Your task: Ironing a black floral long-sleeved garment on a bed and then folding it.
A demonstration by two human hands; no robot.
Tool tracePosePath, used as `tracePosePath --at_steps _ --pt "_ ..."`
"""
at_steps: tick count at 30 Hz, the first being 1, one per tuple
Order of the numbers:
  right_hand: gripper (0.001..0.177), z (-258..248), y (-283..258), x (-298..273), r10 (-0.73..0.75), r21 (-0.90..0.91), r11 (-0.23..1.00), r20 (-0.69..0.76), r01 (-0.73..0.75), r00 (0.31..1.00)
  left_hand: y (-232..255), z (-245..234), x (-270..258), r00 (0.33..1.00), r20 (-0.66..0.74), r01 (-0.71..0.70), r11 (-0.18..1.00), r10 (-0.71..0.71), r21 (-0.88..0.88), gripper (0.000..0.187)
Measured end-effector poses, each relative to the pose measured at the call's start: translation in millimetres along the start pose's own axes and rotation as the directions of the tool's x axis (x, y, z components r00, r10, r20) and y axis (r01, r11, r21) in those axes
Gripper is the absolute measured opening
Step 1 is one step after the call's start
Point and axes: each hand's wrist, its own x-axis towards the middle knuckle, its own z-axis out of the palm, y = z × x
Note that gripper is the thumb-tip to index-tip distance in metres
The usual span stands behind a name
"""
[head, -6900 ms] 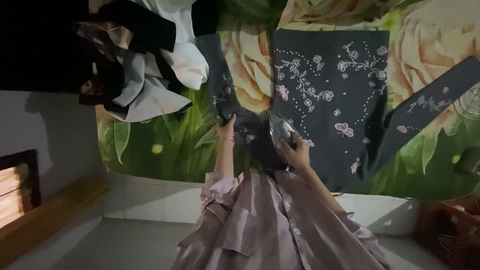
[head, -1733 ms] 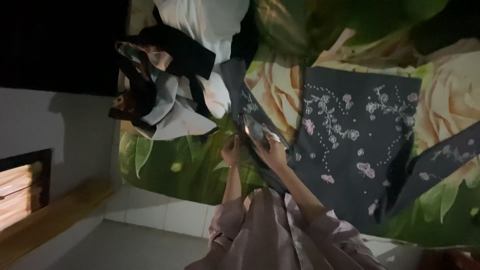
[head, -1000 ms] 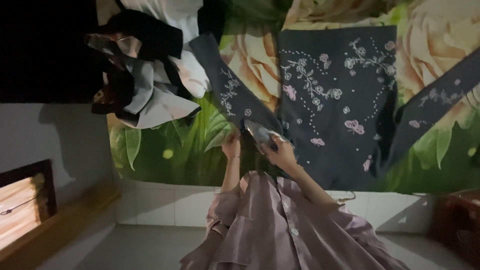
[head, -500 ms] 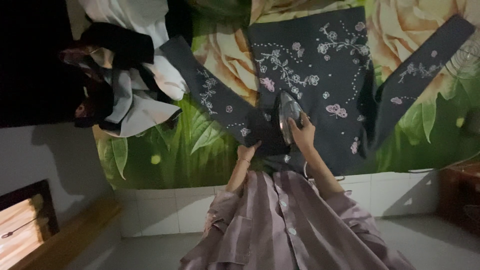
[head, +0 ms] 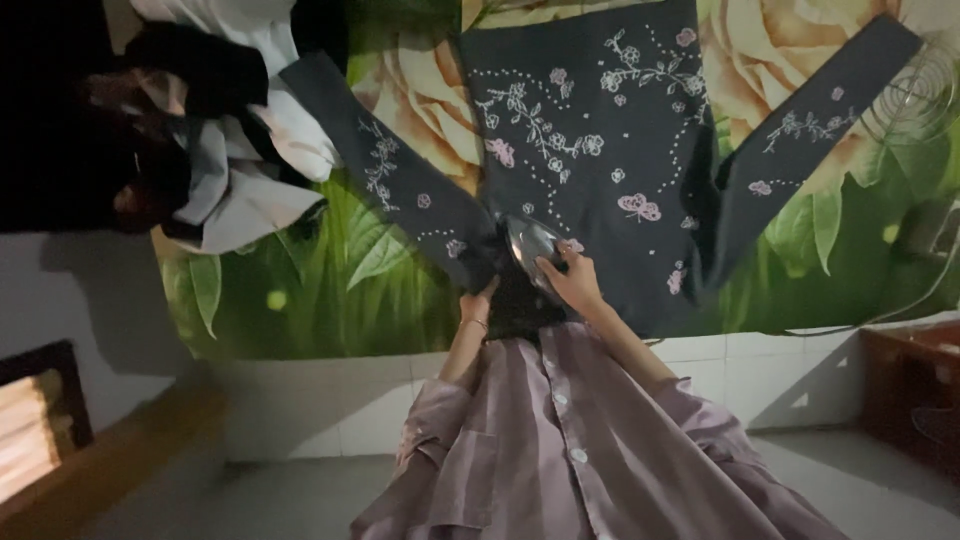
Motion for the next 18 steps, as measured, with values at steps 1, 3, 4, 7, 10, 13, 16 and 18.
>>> tracePosePath --at_steps 1,3,4,7,10,13,16,18 --pt "0.069 4 14 0 -0.006 -0.002 1.0 0.007 0.006 1.0 -3 2 1 1.0 -0.007 0.001 1.0 -0.001 -0.006 0.072" --pt "0.061 14 43 -5 -0.262 0.1 0.955 -0.153 0.279 0.953 -13 5 -1 0.995 -0.056 -0.08 0.995 0.083 0.054 0.068" --pt "0.061 4 42 -15 -0.264 0.098 0.955 -0.147 0.28 0.953 -11 6 -9 0.995 -0.06 -0.076 0.996 0.079 0.05 0.068" --pt "0.052 -19 49 -35 -0.517 0.09 0.852 -0.02 0.516 0.856 -7 13 -21 0.977 -0.129 0.143 0.971 -0.169 -0.189 0.063" --pt "0.053 -27 76 -41 -0.466 0.026 0.884 0.132 0.467 0.875 -21 20 -25 0.982 -0.146 0.042 0.901 -0.116 -0.431 0.057" --pt "0.054 -53 86 -49 -0.409 0.003 0.908 0.22 0.418 0.886 -33 31 -30 0.96 -0.275 -0.053 0.927 -0.056 -0.372 0.058" --pt "0.052 -77 99 -47 -0.287 -0.021 0.955 0.183 0.295 0.94 -42 43 -36 0.927 -0.374 -0.169 0.909 0.016 -0.38 0.057" --pt "0.048 -88 109 -42 -0.301 0.113 0.946 -0.026 0.302 0.953 -42 49 -48 0.962 -0.257 -0.183 0.909 0.088 -0.374 0.065"
